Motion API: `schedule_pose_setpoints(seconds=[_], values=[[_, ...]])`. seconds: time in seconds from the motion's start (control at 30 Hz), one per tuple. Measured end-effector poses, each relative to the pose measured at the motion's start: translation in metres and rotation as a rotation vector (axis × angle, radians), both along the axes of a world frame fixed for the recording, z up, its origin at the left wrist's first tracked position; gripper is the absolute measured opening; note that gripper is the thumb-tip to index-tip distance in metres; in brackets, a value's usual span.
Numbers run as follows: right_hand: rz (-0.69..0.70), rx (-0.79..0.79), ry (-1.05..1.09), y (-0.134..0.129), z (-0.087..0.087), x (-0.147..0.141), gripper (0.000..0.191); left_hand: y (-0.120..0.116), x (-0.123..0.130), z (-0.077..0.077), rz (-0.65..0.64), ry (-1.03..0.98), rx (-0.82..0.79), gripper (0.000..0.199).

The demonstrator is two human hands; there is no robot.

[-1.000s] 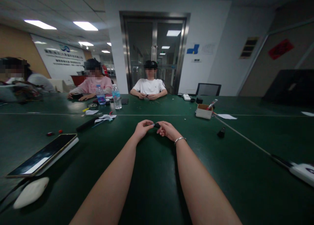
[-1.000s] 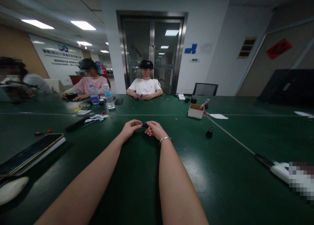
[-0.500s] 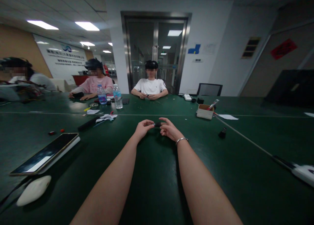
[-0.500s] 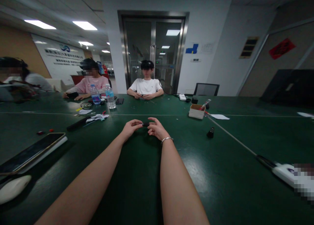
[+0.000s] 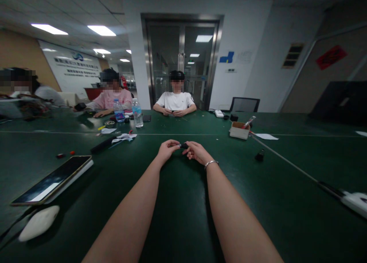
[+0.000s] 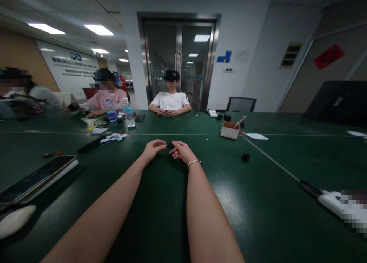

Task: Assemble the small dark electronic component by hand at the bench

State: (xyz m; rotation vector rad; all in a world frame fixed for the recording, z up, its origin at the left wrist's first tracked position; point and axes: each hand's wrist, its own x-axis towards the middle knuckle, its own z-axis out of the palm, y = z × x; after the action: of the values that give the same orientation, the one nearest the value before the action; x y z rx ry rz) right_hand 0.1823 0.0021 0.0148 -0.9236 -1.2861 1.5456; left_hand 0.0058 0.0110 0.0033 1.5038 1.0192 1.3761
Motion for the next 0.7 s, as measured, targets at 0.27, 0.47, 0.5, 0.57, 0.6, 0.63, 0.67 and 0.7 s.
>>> schedule_pose_setpoints(seconds=[0.27, 0.47, 0.5, 0.57, 0.6, 0.63, 0.67, 0.7], values=[[-0.023, -0.005, 0.023, 0.0013, -0.0014, 0.0002, 0.027, -0.002, 0.0003, 0.0018, 0.009, -0.008, -0.008, 0.027], [-0.038, 0.093, 0.005, -0.0006, 0.0008, 0.0, 0.045, -0.0027, 0.0003, 0.0019, 0.013, -0.008, -0.016, 0.028], [-0.052, 0.07, -0.005, -0.0011, 0.0016, -0.0005, 0.041, -0.0021, 0.0, 0.0013, 0.011, -0.005, -0.015, 0.028], [-0.062, 0.017, -0.034, -0.002, 0.0033, -0.0017, 0.029, -0.0004, -0.0007, -0.0002, 0.003, 0.002, -0.007, 0.027], [-0.058, 0.003, -0.043, -0.0024, 0.0039, -0.0021, 0.025, 0.0005, -0.001, -0.001, 0.0, 0.006, -0.002, 0.027], [-0.052, 0.002, -0.041, -0.0027, 0.0044, -0.0024, 0.021, 0.0013, -0.0012, -0.0016, 0.001, 0.007, 0.004, 0.027], [-0.051, 0.01, -0.029, -0.003, 0.0046, -0.0025, 0.021, 0.0018, -0.0014, -0.0021, 0.003, 0.007, 0.006, 0.027], [-0.054, 0.019, -0.008, -0.0031, 0.0046, -0.0024, 0.023, 0.0021, -0.0014, -0.0023, 0.005, 0.004, 0.006, 0.027]])
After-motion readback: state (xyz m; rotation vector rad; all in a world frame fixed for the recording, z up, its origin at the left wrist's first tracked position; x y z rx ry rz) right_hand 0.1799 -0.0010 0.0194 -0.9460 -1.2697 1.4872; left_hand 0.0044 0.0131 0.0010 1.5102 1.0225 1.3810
